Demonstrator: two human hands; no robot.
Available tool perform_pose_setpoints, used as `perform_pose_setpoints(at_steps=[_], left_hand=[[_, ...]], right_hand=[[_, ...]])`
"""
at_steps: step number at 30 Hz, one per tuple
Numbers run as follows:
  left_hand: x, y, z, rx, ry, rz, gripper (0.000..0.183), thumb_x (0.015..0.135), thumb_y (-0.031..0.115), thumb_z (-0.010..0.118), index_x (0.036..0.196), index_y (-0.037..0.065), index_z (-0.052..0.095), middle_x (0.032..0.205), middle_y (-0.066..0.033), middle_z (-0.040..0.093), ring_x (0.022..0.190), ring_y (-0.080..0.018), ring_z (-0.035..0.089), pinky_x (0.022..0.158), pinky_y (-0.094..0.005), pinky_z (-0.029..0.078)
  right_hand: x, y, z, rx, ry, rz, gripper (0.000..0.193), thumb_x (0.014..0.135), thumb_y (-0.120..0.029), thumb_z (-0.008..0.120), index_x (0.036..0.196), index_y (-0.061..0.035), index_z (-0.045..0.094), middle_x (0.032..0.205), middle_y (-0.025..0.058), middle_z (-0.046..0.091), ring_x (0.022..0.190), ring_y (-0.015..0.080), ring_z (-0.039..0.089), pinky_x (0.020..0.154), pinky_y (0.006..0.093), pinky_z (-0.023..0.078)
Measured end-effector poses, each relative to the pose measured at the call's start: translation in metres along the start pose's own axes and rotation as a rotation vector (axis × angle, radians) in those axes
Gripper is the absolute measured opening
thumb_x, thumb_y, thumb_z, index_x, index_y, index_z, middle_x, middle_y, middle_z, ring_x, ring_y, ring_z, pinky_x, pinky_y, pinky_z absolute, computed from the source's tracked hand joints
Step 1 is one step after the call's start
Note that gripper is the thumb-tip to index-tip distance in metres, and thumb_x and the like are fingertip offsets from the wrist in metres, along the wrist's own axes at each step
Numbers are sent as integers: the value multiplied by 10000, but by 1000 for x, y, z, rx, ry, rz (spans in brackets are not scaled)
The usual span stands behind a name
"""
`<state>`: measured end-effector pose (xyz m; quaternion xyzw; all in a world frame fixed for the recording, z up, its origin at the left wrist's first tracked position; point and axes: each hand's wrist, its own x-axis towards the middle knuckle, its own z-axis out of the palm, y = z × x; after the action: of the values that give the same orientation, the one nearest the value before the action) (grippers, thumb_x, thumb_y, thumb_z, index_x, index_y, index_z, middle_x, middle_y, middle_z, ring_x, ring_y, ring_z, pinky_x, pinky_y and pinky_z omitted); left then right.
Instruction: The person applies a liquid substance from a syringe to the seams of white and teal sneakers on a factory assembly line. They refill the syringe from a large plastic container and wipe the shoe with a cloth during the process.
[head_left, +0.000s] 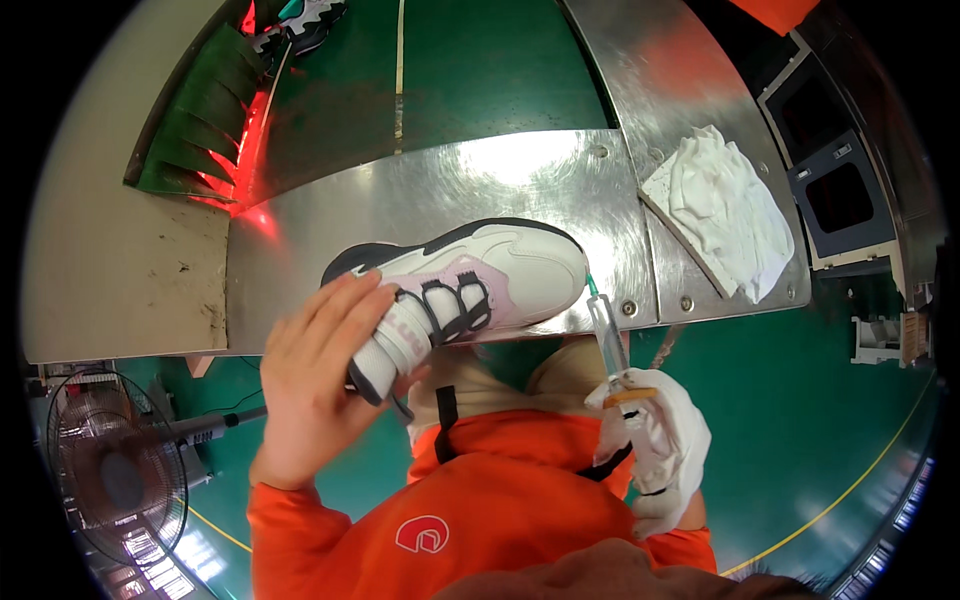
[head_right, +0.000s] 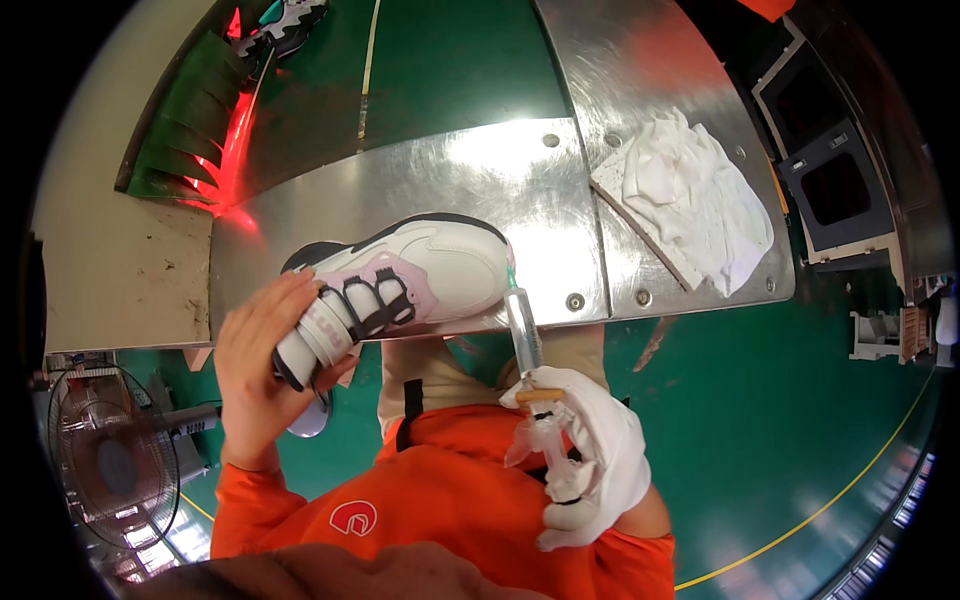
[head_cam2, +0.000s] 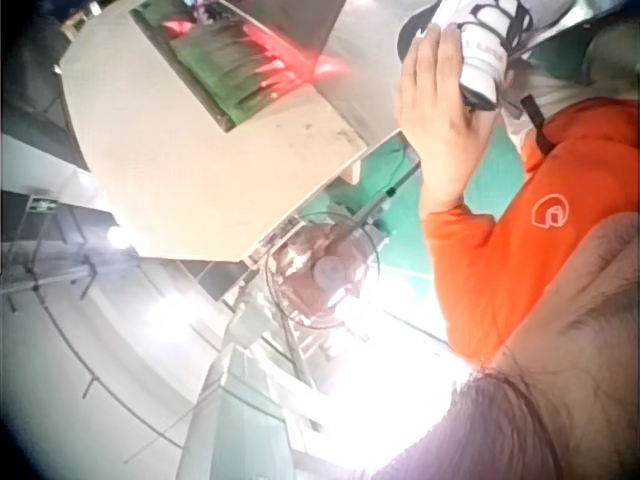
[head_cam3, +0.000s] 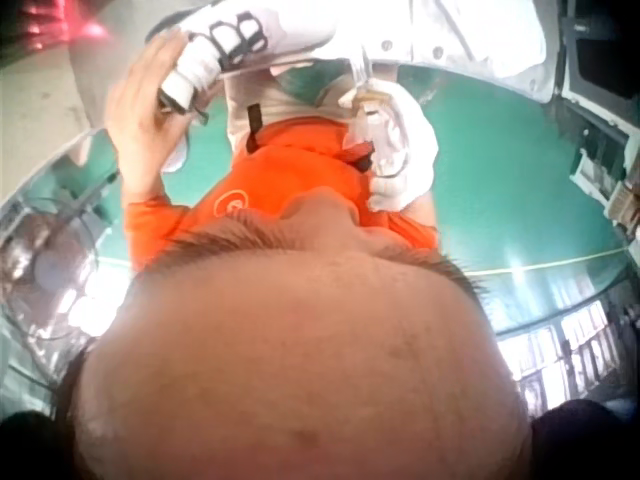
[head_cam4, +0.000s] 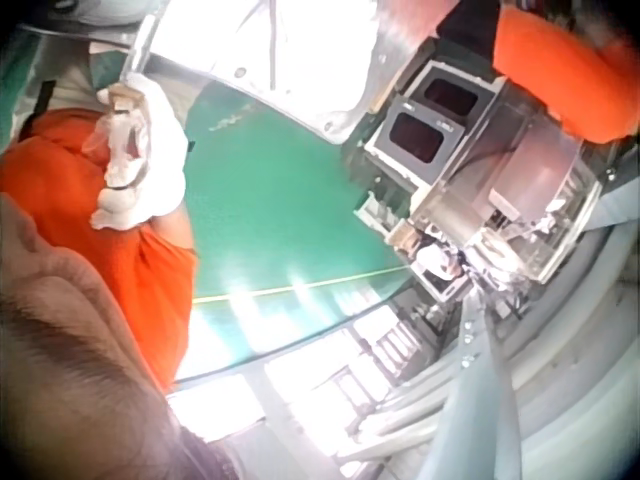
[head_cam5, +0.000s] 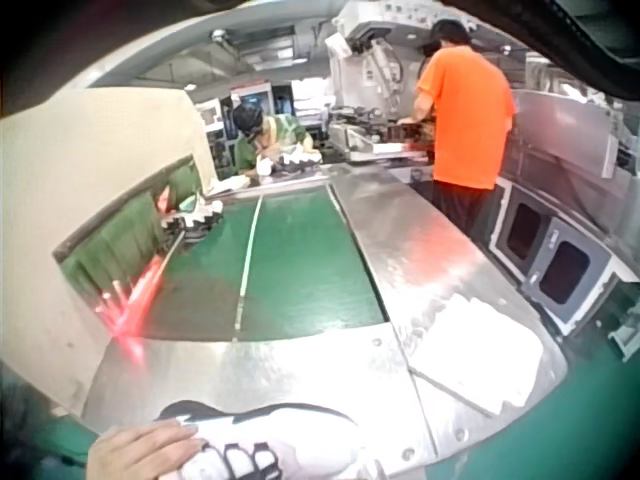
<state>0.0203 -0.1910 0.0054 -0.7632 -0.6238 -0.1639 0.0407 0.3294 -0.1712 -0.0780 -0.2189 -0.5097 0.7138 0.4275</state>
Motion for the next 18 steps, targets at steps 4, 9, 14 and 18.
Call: perform_pose_setpoints(at_steps=[4,9,14,18], left_hand=[[22,-11,2,-60,-44,-7,610,623,257,853,1165,75,643,1173,-126,658,1049,-327,631,830,-397,472],[51,-27,3,-257,-103,-38,597,573,161,871,1118,42,659,998,-138,703,872,-322,681,784,-374,523],[74,-31,1,-426,-342,-318,633,566,31,830,1167,8,630,1054,-85,687,952,-152,642,882,-304,495],[90,-31,-6,-408,-521,-352,705,570,85,853,1224,4,604,1095,-85,667,992,-165,635,902,-313,489]], right_hand=[[8,21,-12,-89,-7,20,959,413,-179,890,1244,96,497,1115,218,598,642,223,620,569,292,539],[13,46,-12,14,87,13,946,426,-219,879,1249,57,501,1115,152,608,698,213,627,657,291,531],[20,67,-33,-97,-115,-7,972,442,-284,895,1276,0,484,1115,136,603,877,240,637,803,335,523],[23,80,-35,-152,-121,-139,963,465,-317,900,1277,-20,475,1142,151,607,833,284,640,778,339,526]])
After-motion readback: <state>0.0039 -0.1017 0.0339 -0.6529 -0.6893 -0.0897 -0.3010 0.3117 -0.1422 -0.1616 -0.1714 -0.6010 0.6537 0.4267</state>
